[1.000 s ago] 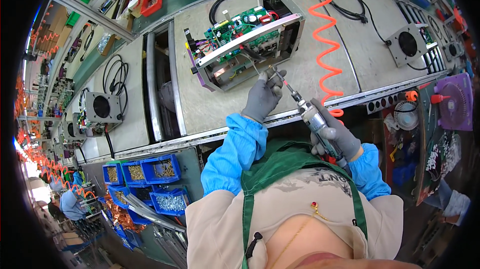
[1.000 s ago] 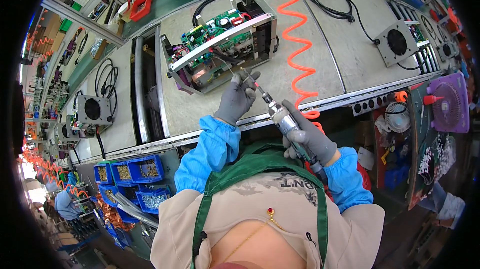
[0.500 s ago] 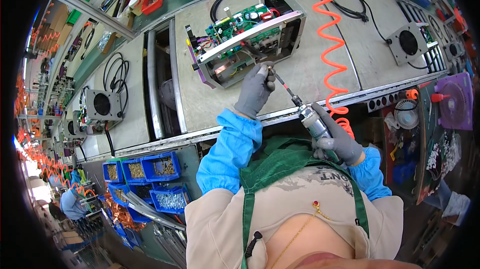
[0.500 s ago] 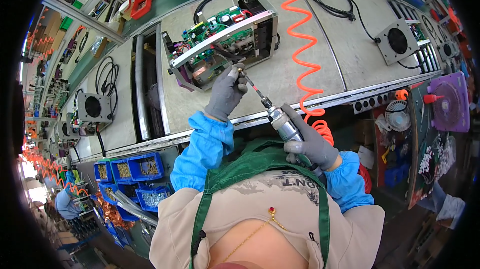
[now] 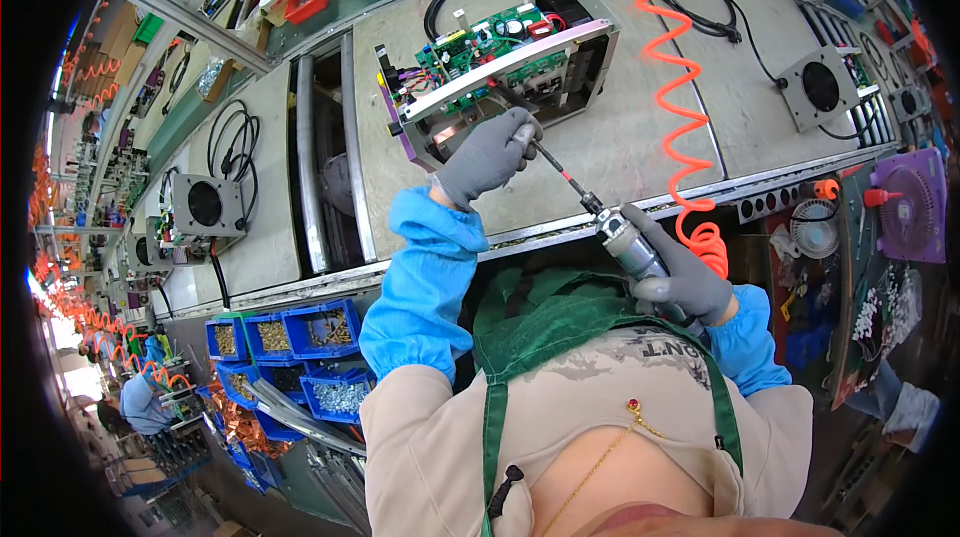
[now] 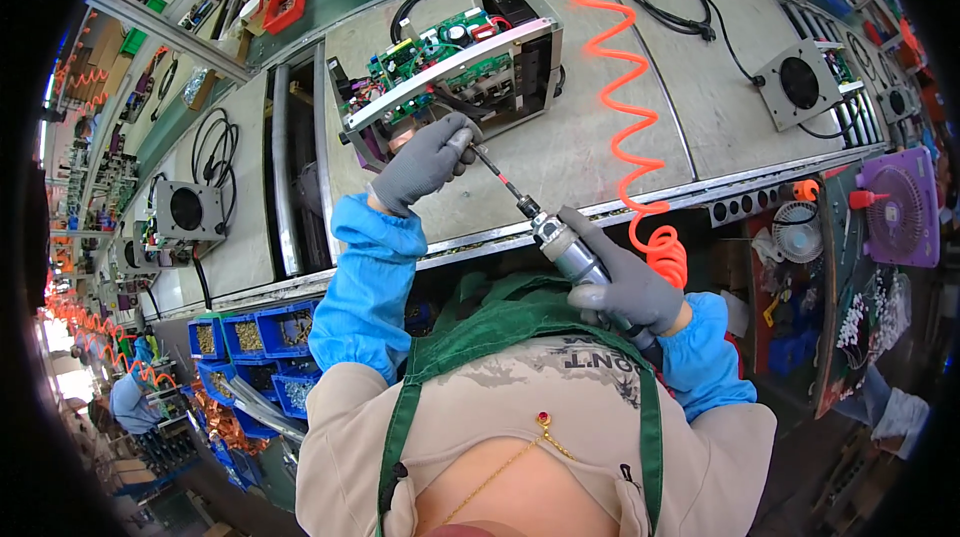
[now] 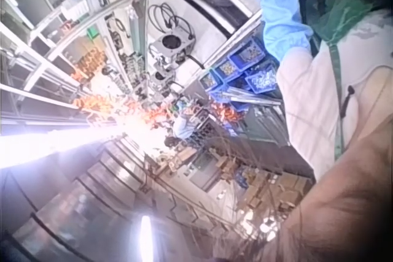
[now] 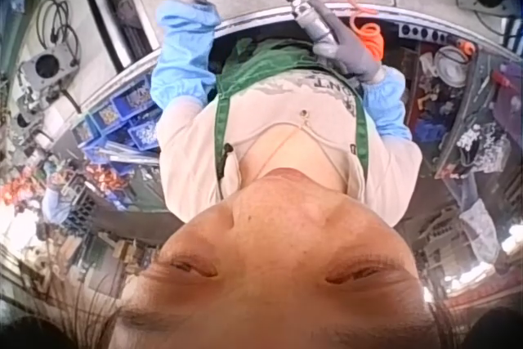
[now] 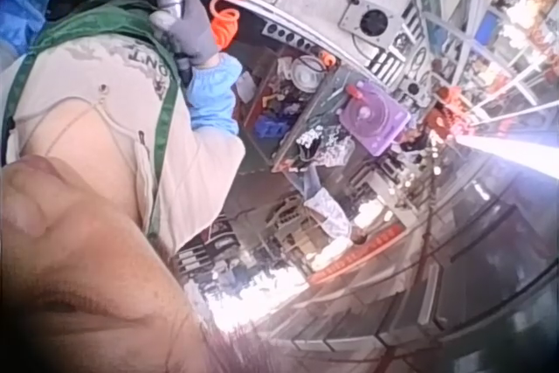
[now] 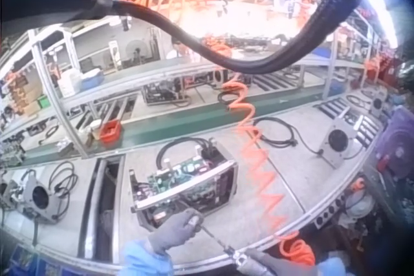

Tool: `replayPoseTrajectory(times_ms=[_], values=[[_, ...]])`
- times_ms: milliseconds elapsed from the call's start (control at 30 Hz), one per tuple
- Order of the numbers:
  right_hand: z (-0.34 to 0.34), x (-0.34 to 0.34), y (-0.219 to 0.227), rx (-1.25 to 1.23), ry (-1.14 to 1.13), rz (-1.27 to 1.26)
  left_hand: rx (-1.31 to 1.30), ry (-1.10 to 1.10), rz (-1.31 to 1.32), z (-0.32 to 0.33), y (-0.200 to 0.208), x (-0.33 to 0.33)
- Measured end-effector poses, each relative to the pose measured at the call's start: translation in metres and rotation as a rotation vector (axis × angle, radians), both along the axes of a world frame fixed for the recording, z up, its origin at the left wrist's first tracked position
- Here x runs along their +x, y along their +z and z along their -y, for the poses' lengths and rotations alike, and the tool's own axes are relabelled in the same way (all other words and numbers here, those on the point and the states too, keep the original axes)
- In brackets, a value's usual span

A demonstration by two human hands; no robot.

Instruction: Assembling electronic components and wiring into a metal chassis on a factory production line using a pneumatic screwdriver.

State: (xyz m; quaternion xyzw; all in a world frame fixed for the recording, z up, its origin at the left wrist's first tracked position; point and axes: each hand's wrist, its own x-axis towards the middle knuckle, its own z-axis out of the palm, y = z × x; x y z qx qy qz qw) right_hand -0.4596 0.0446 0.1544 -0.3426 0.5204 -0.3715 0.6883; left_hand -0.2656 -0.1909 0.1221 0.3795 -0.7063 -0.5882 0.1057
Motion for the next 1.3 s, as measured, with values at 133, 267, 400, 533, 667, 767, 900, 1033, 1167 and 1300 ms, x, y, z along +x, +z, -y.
replayPoseTrajectory(times_ms=[133, 267, 400, 533, 667, 767, 900, 1033, 1167, 1300], values=[[-0.001, 0.0, 0.001, 0.143, -0.11, 0.328, 0.015, 0.077, -0.208, -0.007, -0.006, -0.003], [0.004, 0.003, 0.004, 0.14, -0.116, 0.267, 0.015, 0.2, -0.226, -0.017, -0.002, -0.006], [0.015, 0.0, 0.004, 0.049, -0.162, 0.265, -1.113, 0.521, -0.142, 0.003, 0.012, 0.005], [0.036, 0.0, 0.016, 0.065, -0.136, 0.159, -1.356, 0.397, 0.423, 0.018, 0.028, 0.002], [0.046, -0.002, 0.012, 0.009, -0.074, 0.118, -1.281, 0.402, 0.504, 0.017, 0.028, -0.008], [0.048, -0.002, 0.012, -0.014, -0.08, 0.105, -1.336, 0.352, 0.479, 0.022, 0.022, -0.003], [0.052, -0.003, 0.022, 0.034, -0.034, -0.004, -1.3, 0.312, 0.486, 0.021, 0.028, -0.001], [0.054, -0.002, 0.029, 0.038, -0.045, -0.023, -1.352, 0.329, 0.404, 0.025, 0.022, -0.001], [0.054, -0.001, 0.036, 0.034, -0.049, 0.006, -1.447, 0.335, 0.349, 0.029, 0.017, 0.001], [0.058, -0.003, 0.046, 0.04, -0.01, -0.06, -1.449, 0.33, 0.349, 0.029, 0.015, 0.0]])
